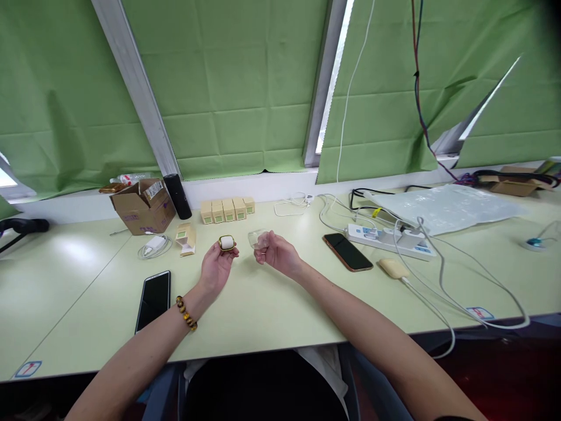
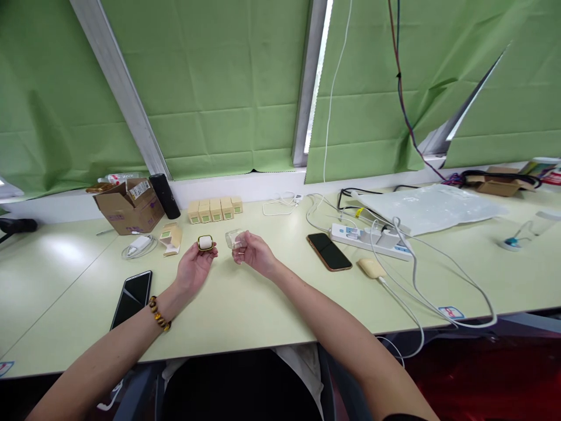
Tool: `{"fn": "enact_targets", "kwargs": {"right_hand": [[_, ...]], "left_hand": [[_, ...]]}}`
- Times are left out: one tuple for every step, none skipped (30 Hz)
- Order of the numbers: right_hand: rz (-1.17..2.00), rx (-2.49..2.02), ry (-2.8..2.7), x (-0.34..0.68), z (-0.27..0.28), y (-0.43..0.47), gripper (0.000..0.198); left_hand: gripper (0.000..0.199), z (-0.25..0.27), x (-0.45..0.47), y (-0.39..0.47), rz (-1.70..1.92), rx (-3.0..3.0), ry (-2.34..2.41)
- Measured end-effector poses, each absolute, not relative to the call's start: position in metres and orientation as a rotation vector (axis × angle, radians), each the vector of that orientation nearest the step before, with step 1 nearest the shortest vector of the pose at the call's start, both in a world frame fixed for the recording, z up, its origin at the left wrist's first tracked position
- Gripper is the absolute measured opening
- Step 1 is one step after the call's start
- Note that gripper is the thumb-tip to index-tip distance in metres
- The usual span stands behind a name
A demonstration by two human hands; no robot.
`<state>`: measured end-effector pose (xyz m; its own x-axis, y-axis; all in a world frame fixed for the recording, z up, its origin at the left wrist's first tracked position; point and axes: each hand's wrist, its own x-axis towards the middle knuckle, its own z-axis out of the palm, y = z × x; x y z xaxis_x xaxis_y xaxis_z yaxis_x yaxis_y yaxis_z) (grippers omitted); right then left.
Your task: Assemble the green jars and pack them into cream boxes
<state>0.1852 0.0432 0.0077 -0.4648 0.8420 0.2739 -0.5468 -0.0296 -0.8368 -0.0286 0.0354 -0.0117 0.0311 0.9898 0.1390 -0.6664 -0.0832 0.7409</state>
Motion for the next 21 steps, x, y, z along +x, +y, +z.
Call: {"fn": "enact_targets", "kwargs": {"right_hand": [[1.700, -0.332, -1.195, 0.1841, 0.0082, 0.0412, 0.047], [1.695, -0.301, -1.204, 0.1834, 0.0092, 0.0390, 0.048], [1.688, -0.271, -1.218, 0.1831, 0.0104, 0.0371, 0.047], [1.682, -0.244, -1.238, 0.1833, 0.0117, 0.0355, 0.046], [1.675, -0.221, -1.264, 0.1839, 0.0128, 0.0344, 0.045], [1.665, -0.201, -1.296, 0.1849, 0.0135, 0.0339, 0.043], [1.651, -0.190, -1.333, 0.1862, 0.0139, 0.0339, 0.042], [1.635, -0.186, -1.373, 0.1875, 0.0139, 0.0343, 0.040], [1.619, -0.189, -1.411, 0.1887, 0.0135, 0.0350, 0.038], [1.602, -0.196, -1.446, 0.1898, 0.0130, 0.0357, 0.037], [1.585, -0.203, -1.477, 0.1906, 0.0123, 0.0364, 0.036], [1.567, -0.212, -1.503, 0.1911, 0.0116, 0.0369, 0.035], [1.549, -0.217, -1.525, 0.1913, 0.0110, 0.0373, 0.034], [1.532, -0.219, -1.540, 0.1912, 0.0106, 0.0375, 0.033], [1.520, -0.218, -1.548, 0.1909, 0.0103, 0.0376, 0.033], [1.516, -0.215, -1.547, 0.1905, 0.0103, 0.0377, 0.034], [1.521, -0.211, -1.536, 0.1902, 0.0104, 0.0379, 0.037], [1.533, -0.211, -1.519, 0.1898, 0.0109, 0.0380, 0.041], [1.549, -0.215, -1.500, 0.1896, 0.0116, 0.0382, 0.045], [1.565, -0.223, -1.482, 0.1894, 0.0125, 0.0384, 0.050], [1.580, -0.235, -1.468, 0.1894, 0.0136, 0.0385, 0.054]], "left_hand": [[0.022, -0.0120, -0.0285, 0.0353, 1.492, 0.780, 0.546], [0.021, -0.0124, -0.0283, 0.0352, 1.492, 0.788, 0.546], [0.021, -0.0127, -0.0282, 0.0351, 1.492, 0.793, 0.546], [0.021, -0.0130, -0.0280, 0.0350, 1.494, 0.798, 0.547], [0.021, -0.0131, -0.0278, 0.0348, 1.494, 0.800, 0.548], [0.020, -0.0131, -0.0275, 0.0347, 1.495, 0.802, 0.549], [0.020, -0.0130, -0.0274, 0.0344, 1.494, 0.802, 0.550], [0.020, -0.0127, -0.0272, 0.0341, 1.491, 0.803, 0.550], [0.020, -0.0124, -0.0271, 0.0338, 1.488, 0.803, 0.550], [0.020, -0.0121, -0.0271, 0.0335, 1.486, 0.805, 0.550], [0.020, -0.0117, -0.0271, 0.0332, 1.486, 0.807, 0.550], [0.020, -0.0113, -0.0272, 0.0329, 1.487, 0.808, 0.550], [0.020, -0.0109, -0.0273, 0.0327, 1.490, 0.809, 0.550], [0.020, -0.0106, -0.0273, 0.0326, 1.492, 0.809, 0.551], [0.020, -0.0104, -0.0274, 0.0326, 1.494, 0.808, 0.551], [0.020, -0.0104, -0.0275, 0.0326, 1.495, 0.808, 0.550], [0.020, -0.0104, -0.0275, 0.0326, 1.496, 0.809, 0.549], [0.020, -0.0105, -0.0275, 0.0328, 1.496, 0.811, 0.547], [0.020, -0.0108, -0.0276, 0.0329, 1.497, 0.814, 0.545], [0.020, -0.0112, -0.0276, 0.0331, 1.499, 0.818, 0.543], [0.020, -0.0116, -0.0277, 0.0333, 1.503, 0.824, 0.541]]}}
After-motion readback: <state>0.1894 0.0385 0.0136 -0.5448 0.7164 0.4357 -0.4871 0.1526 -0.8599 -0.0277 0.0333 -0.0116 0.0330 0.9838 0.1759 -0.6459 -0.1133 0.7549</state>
